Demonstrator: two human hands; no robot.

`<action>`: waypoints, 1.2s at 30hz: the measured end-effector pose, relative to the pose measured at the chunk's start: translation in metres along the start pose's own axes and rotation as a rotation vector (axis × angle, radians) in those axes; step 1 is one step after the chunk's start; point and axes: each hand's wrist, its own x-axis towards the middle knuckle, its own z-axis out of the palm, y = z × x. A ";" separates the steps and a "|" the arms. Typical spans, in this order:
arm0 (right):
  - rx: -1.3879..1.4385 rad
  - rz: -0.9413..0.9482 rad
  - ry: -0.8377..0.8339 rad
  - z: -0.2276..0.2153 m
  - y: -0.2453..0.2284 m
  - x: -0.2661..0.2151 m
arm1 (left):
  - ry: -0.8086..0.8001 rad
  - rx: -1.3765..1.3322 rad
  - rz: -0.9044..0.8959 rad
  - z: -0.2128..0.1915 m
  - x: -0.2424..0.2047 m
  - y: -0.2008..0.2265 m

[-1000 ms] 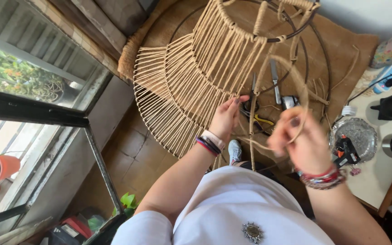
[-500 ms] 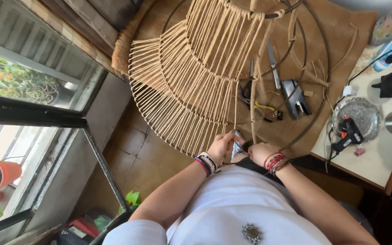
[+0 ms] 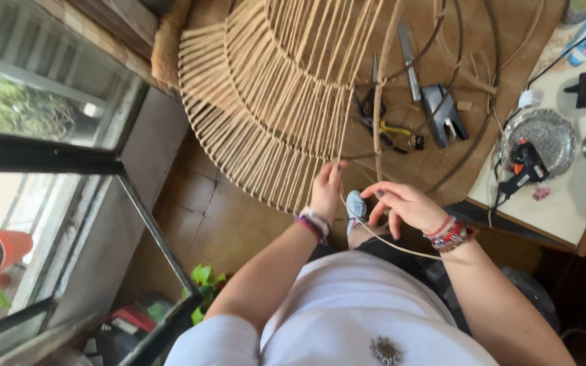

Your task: Assembling a wicker lampshade by tying vertical ribs to a frame and trimming the excess.

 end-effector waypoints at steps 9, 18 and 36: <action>-1.000 0.158 0.189 -0.037 0.011 0.023 | 0.416 -0.249 -0.241 0.038 0.026 -0.055; -1.053 -0.209 0.217 -0.060 0.007 0.080 | 0.582 0.227 -0.179 0.051 0.031 -0.084; -1.067 0.213 0.122 -0.040 0.056 0.188 | 0.174 0.690 -0.079 0.056 0.101 -0.255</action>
